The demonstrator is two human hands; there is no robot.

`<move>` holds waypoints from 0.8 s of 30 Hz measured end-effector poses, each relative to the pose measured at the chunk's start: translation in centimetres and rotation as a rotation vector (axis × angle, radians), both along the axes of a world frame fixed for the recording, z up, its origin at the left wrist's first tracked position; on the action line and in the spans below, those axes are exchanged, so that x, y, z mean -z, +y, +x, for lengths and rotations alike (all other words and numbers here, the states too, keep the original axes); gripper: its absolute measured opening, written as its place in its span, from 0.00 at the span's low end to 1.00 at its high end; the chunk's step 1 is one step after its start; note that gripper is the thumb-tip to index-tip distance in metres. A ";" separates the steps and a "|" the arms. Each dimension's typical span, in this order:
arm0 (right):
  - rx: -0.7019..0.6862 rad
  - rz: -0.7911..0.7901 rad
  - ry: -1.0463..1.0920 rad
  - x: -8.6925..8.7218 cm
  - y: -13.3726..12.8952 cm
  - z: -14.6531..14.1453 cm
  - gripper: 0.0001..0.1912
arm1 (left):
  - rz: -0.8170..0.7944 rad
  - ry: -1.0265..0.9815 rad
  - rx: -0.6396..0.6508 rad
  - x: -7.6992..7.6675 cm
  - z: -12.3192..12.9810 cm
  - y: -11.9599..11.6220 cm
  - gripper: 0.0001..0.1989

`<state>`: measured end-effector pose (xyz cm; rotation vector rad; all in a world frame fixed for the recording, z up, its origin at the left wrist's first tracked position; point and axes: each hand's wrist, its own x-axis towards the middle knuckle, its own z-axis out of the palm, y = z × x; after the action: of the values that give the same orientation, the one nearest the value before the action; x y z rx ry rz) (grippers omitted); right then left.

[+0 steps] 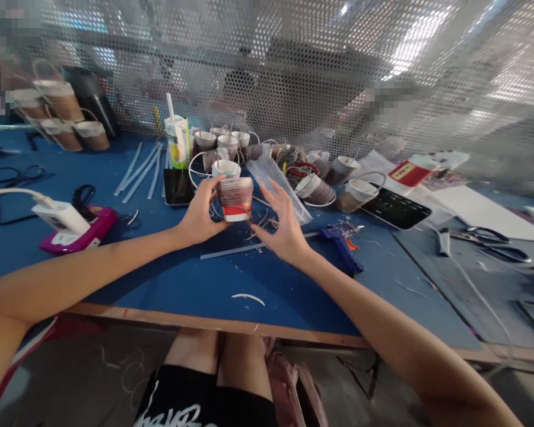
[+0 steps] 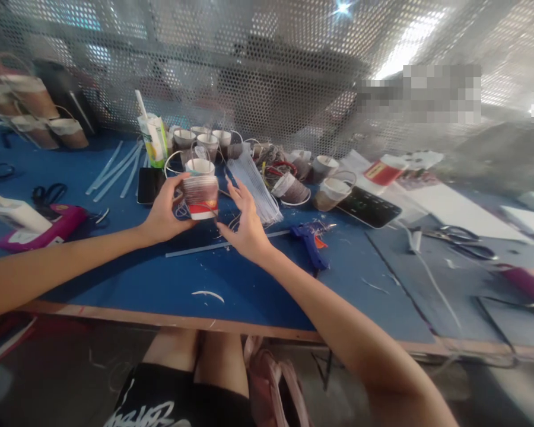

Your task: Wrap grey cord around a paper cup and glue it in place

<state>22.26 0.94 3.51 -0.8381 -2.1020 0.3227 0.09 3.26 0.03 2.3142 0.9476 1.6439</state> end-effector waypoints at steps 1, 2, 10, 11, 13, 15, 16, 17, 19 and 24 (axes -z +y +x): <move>0.029 -0.013 0.019 -0.2 -0.3 -0.1 0.35 | 0.018 -0.032 -0.055 0.1 -0.1 0.3 0.39; 0.049 -0.022 0.031 -0.6 -0.6 -0.2 0.29 | 0.033 -0.068 -0.097 0.3 -0.1 0.6 0.39; 0.669 0.111 -0.280 -6.8 -3.1 4.0 0.22 | 0.093 -0.193 -0.179 1.2 0.1 1.9 0.39; 0.839 0.079 -0.396 -7.2 -3.3 5.3 0.26 | 0.089 -0.204 -0.180 1.2 0.1 1.9 0.39; 1.091 -0.128 -0.630 -7.1 -3.6 7.8 0.34 | 0.090 -0.216 -0.151 1.1 0.3 1.8 0.40; 1.070 -0.402 -0.872 -6.3 -3.7 9.6 0.33 | 0.104 -0.210 -0.104 0.9 0.4 1.7 0.39; 1.012 -0.484 -0.936 -5.7 -3.7 10.2 0.30 | 0.105 -0.205 -0.086 0.8 0.4 1.6 0.39; 0.974 -0.505 -0.958 -5.1 -3.7 10.4 0.28 | 0.102 -0.202 -0.076 0.7 0.4 1.5 0.39; 0.967 -0.480 -0.961 -4.0 -3.5 10.1 0.27 | 0.089 -0.205 -0.071 0.6 0.5 1.4 0.38; 1.056 -0.386 -0.846 -3.4 -3.5 8.4 0.24 | 0.065 -0.219 -0.121 0.7 0.7 1.3 0.38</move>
<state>30.63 -2.54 6.93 -2.4731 -1.9376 -0.2678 0.74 4.60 -0.65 2.0952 1.0164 1.9555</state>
